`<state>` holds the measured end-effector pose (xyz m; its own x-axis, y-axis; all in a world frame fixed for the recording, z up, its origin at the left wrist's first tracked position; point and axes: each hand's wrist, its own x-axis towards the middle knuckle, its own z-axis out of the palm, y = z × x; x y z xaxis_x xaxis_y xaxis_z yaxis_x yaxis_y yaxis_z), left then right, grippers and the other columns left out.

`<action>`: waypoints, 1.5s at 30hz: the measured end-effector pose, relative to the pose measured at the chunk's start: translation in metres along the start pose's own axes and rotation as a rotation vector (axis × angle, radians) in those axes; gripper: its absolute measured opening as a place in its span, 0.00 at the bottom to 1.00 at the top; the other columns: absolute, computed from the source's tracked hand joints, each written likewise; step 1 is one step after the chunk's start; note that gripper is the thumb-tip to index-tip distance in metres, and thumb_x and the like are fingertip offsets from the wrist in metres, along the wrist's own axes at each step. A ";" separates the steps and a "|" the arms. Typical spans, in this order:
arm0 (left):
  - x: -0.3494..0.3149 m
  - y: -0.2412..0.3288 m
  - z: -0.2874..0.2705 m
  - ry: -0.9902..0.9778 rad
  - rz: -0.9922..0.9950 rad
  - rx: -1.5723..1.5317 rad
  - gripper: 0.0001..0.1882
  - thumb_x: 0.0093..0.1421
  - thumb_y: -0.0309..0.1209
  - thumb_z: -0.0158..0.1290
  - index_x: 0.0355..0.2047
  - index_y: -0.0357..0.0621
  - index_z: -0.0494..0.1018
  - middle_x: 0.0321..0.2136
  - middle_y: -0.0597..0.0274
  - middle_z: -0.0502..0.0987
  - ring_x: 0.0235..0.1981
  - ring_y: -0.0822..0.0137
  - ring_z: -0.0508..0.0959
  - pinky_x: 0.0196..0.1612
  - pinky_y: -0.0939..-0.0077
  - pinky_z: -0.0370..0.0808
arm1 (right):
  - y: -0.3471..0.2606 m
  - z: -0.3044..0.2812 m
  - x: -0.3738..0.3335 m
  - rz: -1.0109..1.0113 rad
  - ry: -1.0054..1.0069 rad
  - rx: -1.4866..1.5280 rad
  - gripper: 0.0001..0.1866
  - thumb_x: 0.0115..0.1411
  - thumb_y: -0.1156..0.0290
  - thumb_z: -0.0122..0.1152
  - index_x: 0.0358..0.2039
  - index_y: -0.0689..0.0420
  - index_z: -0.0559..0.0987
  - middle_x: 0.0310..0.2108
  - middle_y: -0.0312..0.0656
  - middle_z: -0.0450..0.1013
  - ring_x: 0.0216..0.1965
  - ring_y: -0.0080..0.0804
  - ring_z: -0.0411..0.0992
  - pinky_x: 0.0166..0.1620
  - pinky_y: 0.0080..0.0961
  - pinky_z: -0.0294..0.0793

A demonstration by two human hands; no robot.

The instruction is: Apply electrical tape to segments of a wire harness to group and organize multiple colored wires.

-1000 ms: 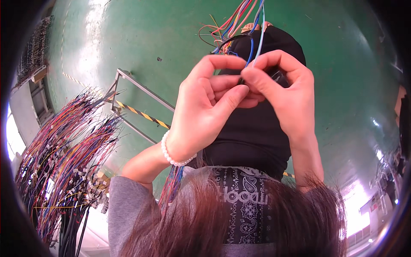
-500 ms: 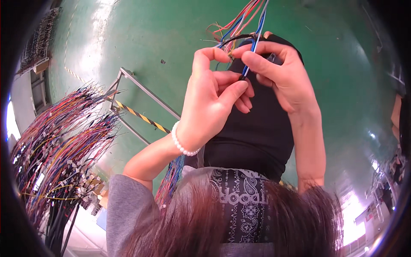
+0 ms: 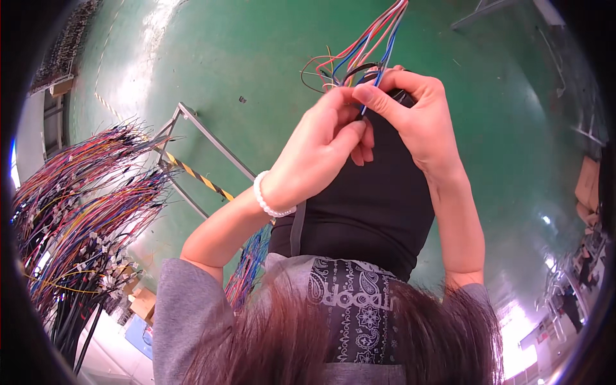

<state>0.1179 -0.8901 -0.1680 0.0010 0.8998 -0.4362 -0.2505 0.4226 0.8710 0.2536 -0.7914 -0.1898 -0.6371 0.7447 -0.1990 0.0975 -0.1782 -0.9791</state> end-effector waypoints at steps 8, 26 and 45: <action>0.014 0.001 -0.012 0.017 -0.010 0.101 0.12 0.69 0.34 0.43 0.46 0.38 0.67 0.24 0.71 0.70 0.24 0.82 0.65 0.26 0.88 0.61 | 0.005 0.000 0.008 0.034 -0.032 0.025 0.06 0.55 0.73 0.67 0.26 0.63 0.82 0.23 0.34 0.73 0.27 0.17 0.62 0.33 0.18 0.61; 0.010 0.012 -0.004 0.167 -0.001 0.318 0.09 0.69 0.28 0.41 0.35 0.36 0.68 0.27 0.69 0.69 0.27 0.78 0.64 0.31 0.83 0.64 | 0.021 -0.030 0.029 0.469 -0.478 0.354 0.22 0.58 0.78 0.52 0.55 0.63 0.66 0.44 0.35 0.67 0.39 0.20 0.67 0.42 0.17 0.67; 0.009 0.021 -0.014 0.064 -0.052 0.227 0.13 0.70 0.32 0.42 0.30 0.38 0.68 0.21 0.77 0.61 0.21 0.85 0.55 0.23 0.86 0.52 | 0.016 -0.042 0.049 0.252 -0.573 0.333 0.33 0.43 0.64 0.68 0.48 0.68 0.73 0.43 0.43 0.72 0.38 0.27 0.73 0.39 0.23 0.73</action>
<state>0.0993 -0.8747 -0.1571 -0.0546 0.8706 -0.4890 -0.0277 0.4882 0.8723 0.2561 -0.7306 -0.2171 -0.9370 0.2151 -0.2753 0.1144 -0.5559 -0.8234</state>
